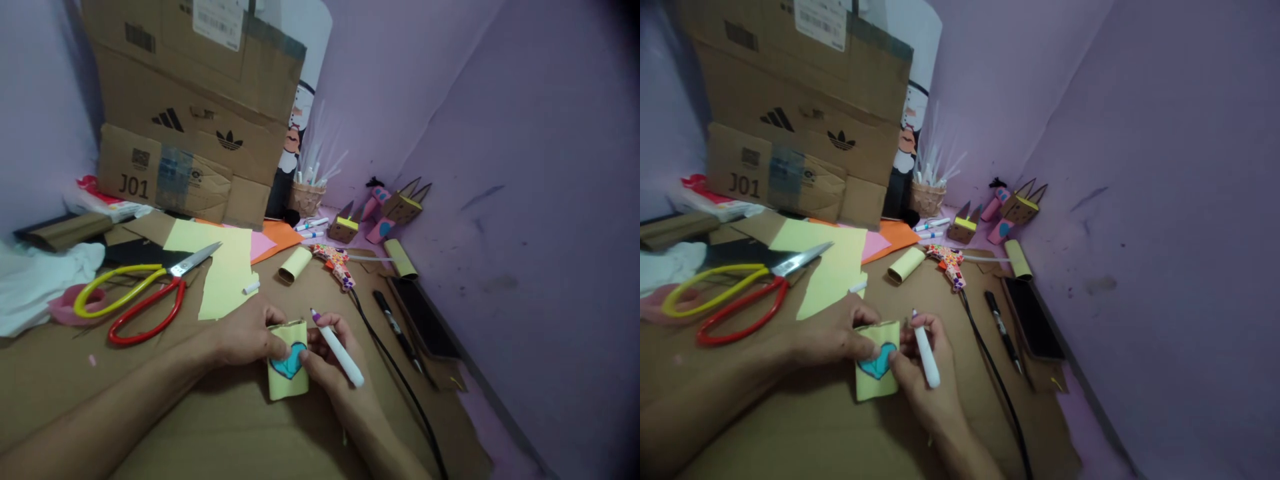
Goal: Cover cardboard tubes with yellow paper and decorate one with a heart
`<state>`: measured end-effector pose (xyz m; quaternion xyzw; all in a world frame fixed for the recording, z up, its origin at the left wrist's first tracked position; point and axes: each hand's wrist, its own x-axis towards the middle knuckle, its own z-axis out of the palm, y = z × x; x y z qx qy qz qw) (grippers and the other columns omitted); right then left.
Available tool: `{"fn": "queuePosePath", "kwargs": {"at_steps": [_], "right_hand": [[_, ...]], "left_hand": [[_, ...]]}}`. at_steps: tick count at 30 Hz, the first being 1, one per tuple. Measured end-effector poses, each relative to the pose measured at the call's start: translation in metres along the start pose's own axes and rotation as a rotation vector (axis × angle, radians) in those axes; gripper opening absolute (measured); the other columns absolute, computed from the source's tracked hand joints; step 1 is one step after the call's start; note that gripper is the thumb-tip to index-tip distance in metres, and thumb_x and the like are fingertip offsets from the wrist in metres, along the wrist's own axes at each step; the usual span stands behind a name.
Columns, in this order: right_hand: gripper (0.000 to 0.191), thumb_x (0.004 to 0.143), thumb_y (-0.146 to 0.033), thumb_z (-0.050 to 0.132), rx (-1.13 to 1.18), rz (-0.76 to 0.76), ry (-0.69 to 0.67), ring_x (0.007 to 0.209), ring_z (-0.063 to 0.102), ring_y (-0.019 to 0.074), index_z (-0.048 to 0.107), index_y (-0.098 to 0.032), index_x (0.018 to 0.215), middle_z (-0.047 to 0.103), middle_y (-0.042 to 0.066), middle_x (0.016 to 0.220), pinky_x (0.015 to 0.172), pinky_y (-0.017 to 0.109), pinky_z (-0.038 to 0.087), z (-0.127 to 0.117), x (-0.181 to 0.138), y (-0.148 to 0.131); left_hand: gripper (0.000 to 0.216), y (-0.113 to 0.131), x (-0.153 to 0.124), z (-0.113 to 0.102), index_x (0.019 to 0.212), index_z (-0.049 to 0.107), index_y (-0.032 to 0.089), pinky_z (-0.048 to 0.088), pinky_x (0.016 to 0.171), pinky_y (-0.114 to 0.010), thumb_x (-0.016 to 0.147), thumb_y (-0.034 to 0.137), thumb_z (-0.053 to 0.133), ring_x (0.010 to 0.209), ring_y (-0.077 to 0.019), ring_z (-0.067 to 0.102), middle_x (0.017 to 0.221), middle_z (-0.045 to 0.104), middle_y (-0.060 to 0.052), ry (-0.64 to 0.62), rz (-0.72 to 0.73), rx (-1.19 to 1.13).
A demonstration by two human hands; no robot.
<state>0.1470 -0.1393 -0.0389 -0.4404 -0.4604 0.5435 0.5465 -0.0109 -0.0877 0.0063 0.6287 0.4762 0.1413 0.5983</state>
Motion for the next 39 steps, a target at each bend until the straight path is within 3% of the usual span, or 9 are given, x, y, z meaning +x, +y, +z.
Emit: {"fn": "queuePosePath", "kwargs": {"at_steps": [5,11,16,21,23,26,28,32,39], "right_hand": [[0.033,0.057,-0.015,0.063,-0.045,-0.016,0.027,0.052,0.045,0.0076,0.042,-0.022,0.081,0.048,-0.007,0.065,0.046,0.017,0.037,0.002,0.001,0.002],[0.033,0.059,-0.017,0.063,-0.040,-0.052,0.046,0.052,0.044,0.0075,0.041,-0.023,0.083,0.048,-0.007,0.067,0.046,0.017,0.036,0.000,0.000,0.005],[0.034,0.059,-0.018,0.063,-0.010,-0.058,0.019,0.052,0.048,0.0080,0.040,-0.023,0.083,0.048,-0.007,0.068,0.046,0.017,0.039,0.002,0.000,0.006],[0.030,0.064,-0.021,0.066,-0.037,-0.067,-0.016,0.055,0.053,0.0091,0.043,-0.023,0.084,0.054,-0.005,0.072,0.047,0.018,0.042,-0.001,-0.002,0.002],[0.026,0.069,-0.024,0.065,-0.088,-0.109,0.036,0.060,0.058,0.0114,0.047,-0.022,0.087,0.059,-0.002,0.075,0.053,0.021,0.048,-0.005,-0.003,-0.002],[0.018,0.081,-0.030,0.056,-0.125,-0.224,0.229,0.068,0.063,0.0139,0.054,-0.021,0.096,0.066,0.002,0.079,0.067,0.027,0.052,-0.014,-0.004,-0.005],[0.018,0.085,-0.032,0.051,-0.139,-0.308,0.280,0.063,0.062,0.0134,0.060,-0.021,0.097,0.067,0.001,0.072,0.062,0.026,0.052,-0.020,-0.007,-0.005],[0.017,0.085,-0.029,0.053,-0.258,-0.409,0.222,0.050,0.055,0.0111,0.067,-0.020,0.087,0.059,-0.002,0.058,0.046,0.021,0.043,-0.022,-0.012,-0.003],[0.009,0.085,-0.023,0.053,-0.410,-0.405,0.163,0.055,0.055,0.0096,0.062,-0.021,0.084,0.061,-0.001,0.068,0.048,0.018,0.042,-0.015,-0.014,-0.004]], "left_hand": [[0.011,-0.002,0.001,0.004,0.056,0.057,0.013,0.025,0.045,-0.021,0.054,0.023,0.063,0.050,-0.0090,0.037,0.050,0.043,0.006,0.044,0.026,0.035],[0.025,-0.005,0.000,0.008,0.075,0.062,0.013,0.035,0.052,-0.021,0.058,0.032,0.066,0.058,-0.0122,0.048,0.060,0.053,0.003,0.004,0.035,-0.053],[0.015,-0.007,0.001,0.012,0.062,0.059,0.013,0.033,0.049,-0.021,0.057,0.027,0.064,0.053,-0.0102,0.042,0.053,0.048,0.005,0.107,0.033,-0.031],[0.012,-0.010,0.003,0.012,0.059,0.059,0.013,0.032,0.048,-0.020,0.057,0.024,0.062,0.051,-0.0096,0.042,0.051,0.047,0.005,0.115,0.063,-0.023],[0.011,-0.011,0.003,0.011,0.058,0.058,0.013,0.033,0.048,-0.020,0.057,0.023,0.062,0.051,-0.0097,0.044,0.051,0.050,0.005,0.108,0.057,-0.041],[0.010,-0.010,0.003,0.010,0.059,0.059,0.013,0.036,0.049,-0.021,0.057,0.022,0.063,0.051,-0.0103,0.047,0.052,0.053,0.004,0.083,0.031,-0.074],[0.010,-0.010,0.003,0.009,0.059,0.060,0.013,0.037,0.049,-0.021,0.056,0.021,0.063,0.051,-0.0106,0.048,0.052,0.054,0.003,0.078,0.012,-0.078],[0.010,-0.008,0.003,0.009,0.058,0.060,0.013,0.036,0.048,-0.021,0.055,0.021,0.064,0.050,-0.0107,0.048,0.051,0.054,0.003,0.103,-0.018,-0.081],[0.013,-0.008,0.005,0.010,0.060,0.060,0.011,0.033,0.048,-0.021,0.054,0.023,0.063,0.050,-0.0100,0.044,0.050,0.051,0.004,0.089,-0.002,-0.093]]}}
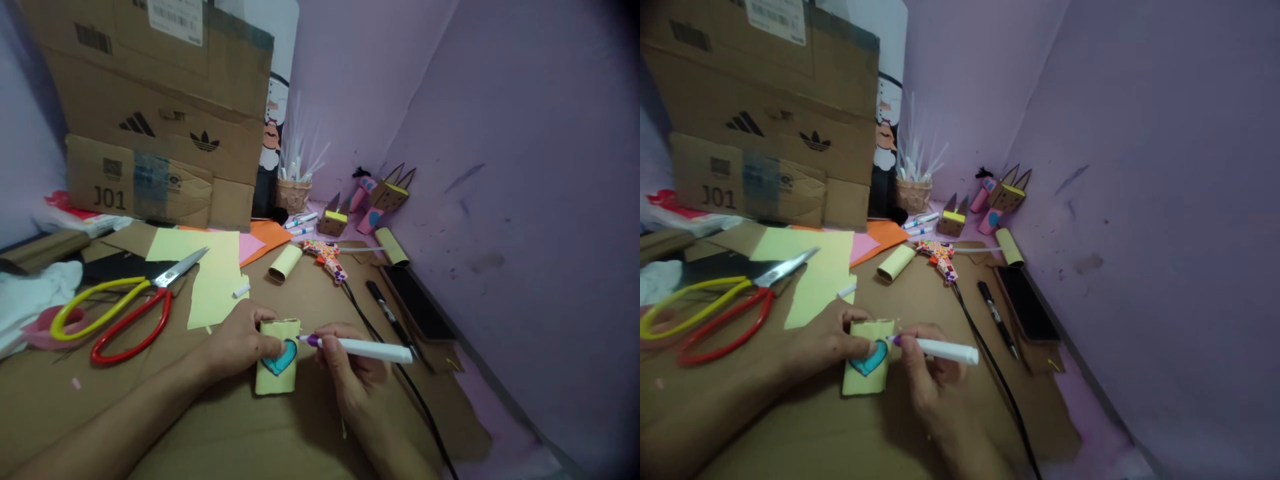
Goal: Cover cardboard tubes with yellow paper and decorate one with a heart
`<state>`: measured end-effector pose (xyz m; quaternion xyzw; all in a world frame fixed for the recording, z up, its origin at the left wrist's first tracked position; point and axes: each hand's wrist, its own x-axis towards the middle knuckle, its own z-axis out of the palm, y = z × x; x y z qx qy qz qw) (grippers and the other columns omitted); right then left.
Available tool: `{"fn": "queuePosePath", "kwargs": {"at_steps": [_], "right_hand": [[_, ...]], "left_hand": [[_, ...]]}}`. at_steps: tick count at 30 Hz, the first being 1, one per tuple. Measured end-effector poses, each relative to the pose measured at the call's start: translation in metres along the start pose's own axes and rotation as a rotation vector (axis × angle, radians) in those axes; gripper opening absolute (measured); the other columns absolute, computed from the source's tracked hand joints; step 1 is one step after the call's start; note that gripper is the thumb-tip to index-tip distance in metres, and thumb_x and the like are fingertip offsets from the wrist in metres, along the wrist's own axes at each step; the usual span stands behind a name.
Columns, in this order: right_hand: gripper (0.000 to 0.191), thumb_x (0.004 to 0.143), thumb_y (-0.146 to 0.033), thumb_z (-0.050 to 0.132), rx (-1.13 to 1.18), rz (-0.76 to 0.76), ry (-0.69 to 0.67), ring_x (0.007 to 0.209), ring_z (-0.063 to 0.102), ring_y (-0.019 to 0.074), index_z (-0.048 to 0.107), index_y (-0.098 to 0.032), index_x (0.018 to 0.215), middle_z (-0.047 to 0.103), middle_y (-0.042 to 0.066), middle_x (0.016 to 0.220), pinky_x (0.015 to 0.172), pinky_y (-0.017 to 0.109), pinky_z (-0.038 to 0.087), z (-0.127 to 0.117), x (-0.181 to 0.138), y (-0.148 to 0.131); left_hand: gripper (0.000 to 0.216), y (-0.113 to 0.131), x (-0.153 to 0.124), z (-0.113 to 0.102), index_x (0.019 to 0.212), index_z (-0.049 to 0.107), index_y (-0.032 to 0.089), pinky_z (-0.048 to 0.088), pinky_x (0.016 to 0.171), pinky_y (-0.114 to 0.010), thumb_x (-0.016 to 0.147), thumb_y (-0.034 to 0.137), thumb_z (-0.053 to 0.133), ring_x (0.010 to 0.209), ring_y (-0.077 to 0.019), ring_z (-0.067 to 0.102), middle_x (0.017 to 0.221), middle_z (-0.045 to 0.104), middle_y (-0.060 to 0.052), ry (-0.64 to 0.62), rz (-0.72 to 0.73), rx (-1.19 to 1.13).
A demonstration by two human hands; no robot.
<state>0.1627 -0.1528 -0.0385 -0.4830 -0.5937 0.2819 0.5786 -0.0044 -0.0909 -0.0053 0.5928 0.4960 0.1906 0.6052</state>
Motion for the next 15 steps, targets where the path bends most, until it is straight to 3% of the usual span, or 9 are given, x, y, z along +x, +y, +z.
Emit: {"fn": "queuePosePath", "kwargs": {"at_steps": [6,15], "right_hand": [[0.010,0.084,-0.018,0.053,-0.045,-0.074,-0.106,0.063,0.058,0.0118,0.061,-0.022,0.088,0.061,0.000,0.073,0.055,0.021,0.045,-0.0006,0.0015,0.0029],[0.010,0.083,-0.015,0.052,-0.086,-0.111,-0.149,0.060,0.059,0.0125,0.061,-0.019,0.086,0.062,0.002,0.072,0.050,0.021,0.045,0.0001,0.0059,-0.0012]], "left_hand": [[0.012,-0.0019,0.0010,0.0003,0.059,0.058,0.012,0.033,0.048,-0.022,0.054,0.022,0.063,0.050,-0.0103,0.043,0.051,0.050,0.004,0.008,0.026,0.001],[0.014,-0.0021,0.0009,-0.0001,0.059,0.060,0.011,0.032,0.048,-0.021,0.053,0.023,0.064,0.051,-0.0103,0.043,0.051,0.051,0.004,0.017,0.018,-0.012]]}}
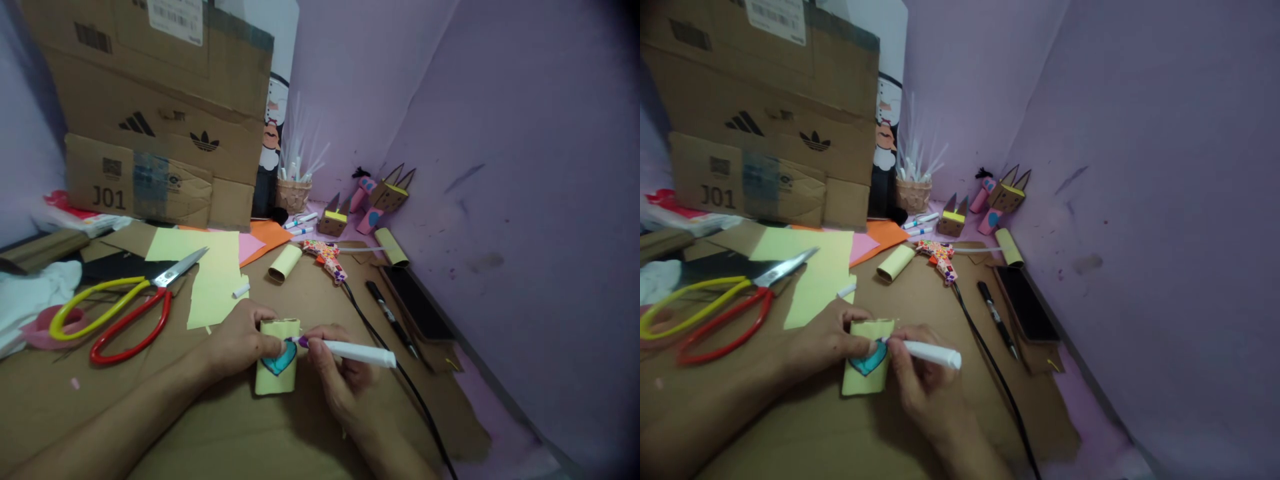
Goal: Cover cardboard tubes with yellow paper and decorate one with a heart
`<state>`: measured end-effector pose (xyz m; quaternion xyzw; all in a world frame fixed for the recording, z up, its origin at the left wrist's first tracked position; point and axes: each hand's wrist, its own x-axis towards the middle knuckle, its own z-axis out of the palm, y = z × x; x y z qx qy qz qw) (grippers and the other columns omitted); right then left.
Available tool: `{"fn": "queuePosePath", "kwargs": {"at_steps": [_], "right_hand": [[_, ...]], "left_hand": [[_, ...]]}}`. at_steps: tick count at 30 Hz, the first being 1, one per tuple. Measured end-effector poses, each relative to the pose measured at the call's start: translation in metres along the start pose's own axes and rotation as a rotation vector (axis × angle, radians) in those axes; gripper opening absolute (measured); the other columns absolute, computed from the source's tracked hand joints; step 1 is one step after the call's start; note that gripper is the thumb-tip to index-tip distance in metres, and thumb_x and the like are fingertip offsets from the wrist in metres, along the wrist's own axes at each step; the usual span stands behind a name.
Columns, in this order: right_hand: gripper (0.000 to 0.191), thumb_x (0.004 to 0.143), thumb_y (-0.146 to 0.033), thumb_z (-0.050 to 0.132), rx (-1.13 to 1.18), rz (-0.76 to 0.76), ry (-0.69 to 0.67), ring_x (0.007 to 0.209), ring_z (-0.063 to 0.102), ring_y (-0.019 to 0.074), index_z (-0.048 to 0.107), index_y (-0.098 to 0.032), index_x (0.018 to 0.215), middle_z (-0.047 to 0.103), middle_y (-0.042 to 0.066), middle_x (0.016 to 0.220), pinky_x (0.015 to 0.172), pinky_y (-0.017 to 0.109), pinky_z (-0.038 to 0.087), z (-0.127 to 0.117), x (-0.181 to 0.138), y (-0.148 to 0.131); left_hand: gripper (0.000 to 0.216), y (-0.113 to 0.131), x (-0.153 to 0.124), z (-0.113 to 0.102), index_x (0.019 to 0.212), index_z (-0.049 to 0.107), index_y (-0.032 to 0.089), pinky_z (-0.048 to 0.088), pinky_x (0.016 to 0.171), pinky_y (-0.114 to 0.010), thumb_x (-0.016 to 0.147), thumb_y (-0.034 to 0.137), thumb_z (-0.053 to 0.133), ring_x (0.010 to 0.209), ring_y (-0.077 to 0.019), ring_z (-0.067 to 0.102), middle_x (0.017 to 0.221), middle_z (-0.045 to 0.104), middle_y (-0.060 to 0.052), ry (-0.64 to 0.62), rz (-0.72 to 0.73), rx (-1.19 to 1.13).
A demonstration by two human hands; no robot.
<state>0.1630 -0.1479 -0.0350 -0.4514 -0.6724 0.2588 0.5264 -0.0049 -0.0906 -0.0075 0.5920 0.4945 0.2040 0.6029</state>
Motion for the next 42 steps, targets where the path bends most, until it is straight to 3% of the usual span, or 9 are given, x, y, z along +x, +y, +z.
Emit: {"fn": "queuePosePath", "kwargs": {"at_steps": [11,17,21,26,28,33,38,42], "right_hand": [[0.010,0.085,-0.019,0.051,-0.033,0.053,0.010,0.062,0.059,0.0131,0.061,-0.018,0.083,0.063,0.003,0.072,0.050,0.021,0.043,-0.001,-0.003,0.000],[0.009,0.084,-0.020,0.053,0.024,0.070,0.114,0.058,0.055,0.0105,0.061,-0.020,0.081,0.059,-0.001,0.068,0.051,0.020,0.041,0.001,-0.006,0.002],[0.012,0.088,-0.027,0.049,0.204,0.225,0.197,0.059,0.056,0.0106,0.059,-0.023,0.094,0.058,-0.002,0.065,0.055,0.020,0.044,0.004,-0.005,0.005],[0.035,0.072,-0.029,0.066,0.561,0.469,0.012,0.080,0.060,0.0167,0.049,-0.023,0.102,0.061,0.003,0.091,0.068,0.028,0.049,0.009,0.003,0.003],[0.041,0.065,-0.028,0.070,0.656,0.492,-0.055,0.075,0.059,0.0159,0.048,-0.022,0.099,0.061,0.003,0.088,0.065,0.027,0.047,0.011,0.005,0.001],[0.036,0.059,-0.029,0.071,0.634,0.482,-0.008,0.056,0.043,0.0095,0.047,-0.021,0.084,0.050,-0.005,0.066,0.050,0.020,0.036,0.014,0.008,-0.003],[0.037,0.056,-0.031,0.071,0.659,0.506,-0.037,0.054,0.040,0.0093,0.046,-0.020,0.082,0.048,-0.004,0.065,0.049,0.020,0.033,0.013,0.009,-0.005],[0.037,0.057,-0.033,0.071,0.639,0.499,-0.041,0.053,0.037,0.0090,0.046,-0.020,0.081,0.046,-0.005,0.063,0.049,0.020,0.031,0.013,0.010,-0.006]], "left_hand": [[0.013,0.001,0.000,0.001,0.058,0.060,0.012,0.032,0.048,-0.022,0.052,0.023,0.064,0.050,-0.0103,0.042,0.050,0.050,0.004,0.002,-0.015,-0.003],[0.013,-0.002,0.001,0.000,0.057,0.061,0.012,0.033,0.046,-0.021,0.051,0.023,0.065,0.047,-0.0102,0.044,0.048,0.052,0.004,0.021,-0.019,0.000],[0.013,-0.002,0.000,-0.001,0.057,0.063,0.012,0.037,0.048,-0.022,0.052,0.023,0.067,0.049,-0.0118,0.049,0.049,0.058,0.002,0.036,-0.020,-0.071],[0.018,-0.005,-0.003,0.000,0.064,0.065,0.011,0.040,0.052,-0.024,0.054,0.026,0.069,0.053,-0.0138,0.054,0.056,0.062,-0.001,0.032,0.024,-0.227],[0.020,-0.007,-0.003,0.001,0.065,0.064,0.011,0.040,0.054,-0.025,0.055,0.028,0.070,0.055,-0.0144,0.054,0.057,0.060,0.000,0.020,0.053,-0.243],[0.021,-0.009,-0.002,0.003,0.064,0.061,0.012,0.033,0.049,-0.022,0.058,0.031,0.069,0.052,-0.0102,0.045,0.053,0.054,0.003,0.014,0.092,-0.169],[0.030,-0.001,-0.005,0.003,0.068,0.063,0.011,0.034,0.053,-0.023,0.054,0.037,0.068,0.056,-0.0132,0.047,0.057,0.055,0.000,-0.043,0.083,-0.112],[0.029,0.002,-0.007,0.006,0.066,0.064,0.011,0.033,0.051,-0.023,0.056,0.038,0.067,0.055,-0.0120,0.044,0.055,0.052,0.001,0.033,0.094,-0.009]]}}
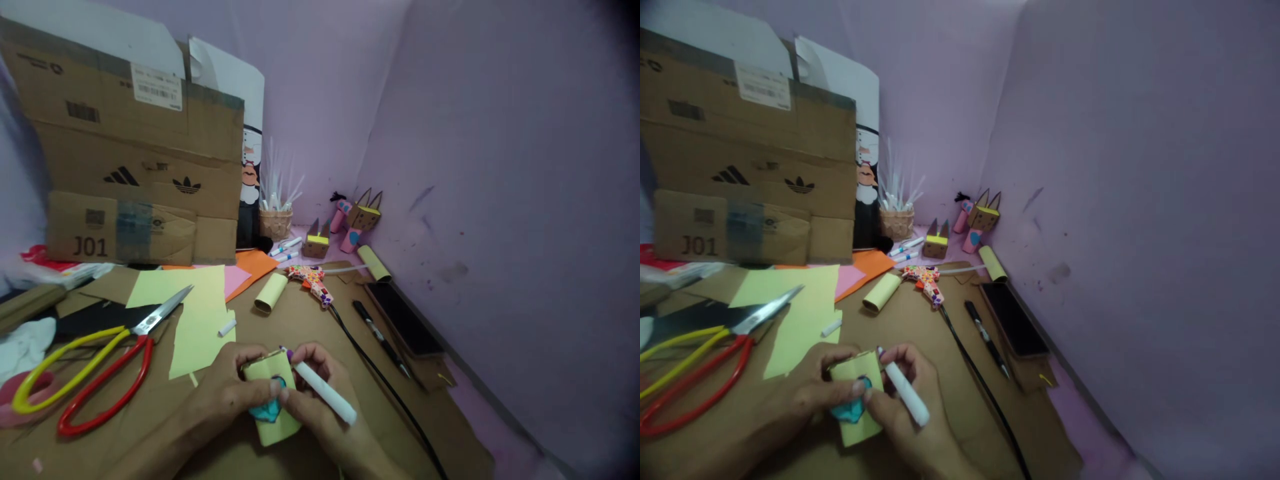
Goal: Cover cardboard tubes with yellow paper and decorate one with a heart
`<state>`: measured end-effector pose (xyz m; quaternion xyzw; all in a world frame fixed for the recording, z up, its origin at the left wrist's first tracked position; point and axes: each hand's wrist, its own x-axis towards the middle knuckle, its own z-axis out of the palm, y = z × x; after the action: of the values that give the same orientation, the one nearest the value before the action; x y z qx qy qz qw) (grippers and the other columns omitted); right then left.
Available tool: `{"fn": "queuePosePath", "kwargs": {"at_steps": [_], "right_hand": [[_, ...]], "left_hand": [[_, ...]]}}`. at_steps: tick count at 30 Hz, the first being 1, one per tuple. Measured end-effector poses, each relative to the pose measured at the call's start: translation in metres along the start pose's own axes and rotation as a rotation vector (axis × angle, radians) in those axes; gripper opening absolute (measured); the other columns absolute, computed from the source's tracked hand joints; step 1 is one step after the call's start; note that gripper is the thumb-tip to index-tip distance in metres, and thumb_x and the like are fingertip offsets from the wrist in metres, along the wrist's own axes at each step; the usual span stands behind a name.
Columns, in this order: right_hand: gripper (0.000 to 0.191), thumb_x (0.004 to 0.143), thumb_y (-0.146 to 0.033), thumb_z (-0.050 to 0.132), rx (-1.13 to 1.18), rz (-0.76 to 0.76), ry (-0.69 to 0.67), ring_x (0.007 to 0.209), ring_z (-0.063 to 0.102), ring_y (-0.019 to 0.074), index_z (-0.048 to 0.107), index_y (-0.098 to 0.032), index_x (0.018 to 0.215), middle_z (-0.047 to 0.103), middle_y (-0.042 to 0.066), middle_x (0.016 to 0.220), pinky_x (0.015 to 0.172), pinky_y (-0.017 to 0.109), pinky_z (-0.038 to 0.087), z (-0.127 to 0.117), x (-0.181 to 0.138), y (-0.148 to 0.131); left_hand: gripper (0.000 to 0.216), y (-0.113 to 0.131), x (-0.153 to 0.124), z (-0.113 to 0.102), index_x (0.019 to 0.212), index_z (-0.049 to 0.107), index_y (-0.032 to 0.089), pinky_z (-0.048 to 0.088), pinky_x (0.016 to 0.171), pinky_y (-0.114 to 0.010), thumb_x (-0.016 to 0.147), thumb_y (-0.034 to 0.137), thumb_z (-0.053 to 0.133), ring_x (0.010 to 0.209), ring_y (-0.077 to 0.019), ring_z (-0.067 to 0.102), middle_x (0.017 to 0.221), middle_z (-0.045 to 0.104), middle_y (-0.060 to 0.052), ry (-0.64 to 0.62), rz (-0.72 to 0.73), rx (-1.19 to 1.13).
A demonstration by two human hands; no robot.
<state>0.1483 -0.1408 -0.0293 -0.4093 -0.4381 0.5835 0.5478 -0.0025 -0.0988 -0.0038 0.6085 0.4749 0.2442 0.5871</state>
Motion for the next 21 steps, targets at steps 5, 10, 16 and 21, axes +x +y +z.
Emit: {"fn": "queuePosePath", "kwargs": {"at_steps": [5,10,16,21], "right_hand": [[0.036,0.055,-0.034,0.072,-0.040,0.028,0.026,0.052,0.037,0.0090,0.047,-0.020,0.078,0.046,-0.005,0.062,0.048,0.020,0.030,0.001,0.000,-0.001],[0.034,0.054,-0.029,0.073,-0.005,0.036,0.034,0.051,0.040,0.0084,0.049,-0.019,0.077,0.049,-0.005,0.062,0.048,0.019,0.032,0.001,0.000,0.004],[0.025,0.067,-0.034,0.068,-0.139,-0.065,0.137,0.059,0.056,0.0130,0.057,-0.017,0.083,0.062,0.001,0.067,0.052,0.022,0.044,-0.009,0.000,0.002],[0.024,0.076,-0.037,0.060,-0.270,-0.265,0.412,0.056,0.061,0.0157,0.065,-0.018,0.089,0.066,0.002,0.061,0.052,0.025,0.049,-0.018,-0.006,-0.002]], "left_hand": [[0.024,-0.009,0.003,0.001,0.065,0.062,0.011,0.034,0.051,-0.024,0.060,0.035,0.064,0.055,-0.0123,0.044,0.056,0.051,0.001,-0.013,0.034,-0.005],[0.024,-0.014,0.003,0.001,0.063,0.062,0.011,0.033,0.049,-0.023,0.058,0.034,0.065,0.053,-0.0114,0.042,0.054,0.050,0.002,0.024,0.041,-0.021],[0.020,-0.011,0.005,0.000,0.060,0.060,0.012,0.033,0.049,-0.023,0.057,0.030,0.065,0.051,-0.0109,0.044,0.052,0.051,0.002,0.069,0.006,-0.088],[0.017,-0.007,0.007,-0.001,0.057,0.059,0.012,0.033,0.046,-0.022,0.055,0.028,0.065,0.048,-0.0104,0.044,0.050,0.053,0.002,0.053,-0.034,-0.087]]}}
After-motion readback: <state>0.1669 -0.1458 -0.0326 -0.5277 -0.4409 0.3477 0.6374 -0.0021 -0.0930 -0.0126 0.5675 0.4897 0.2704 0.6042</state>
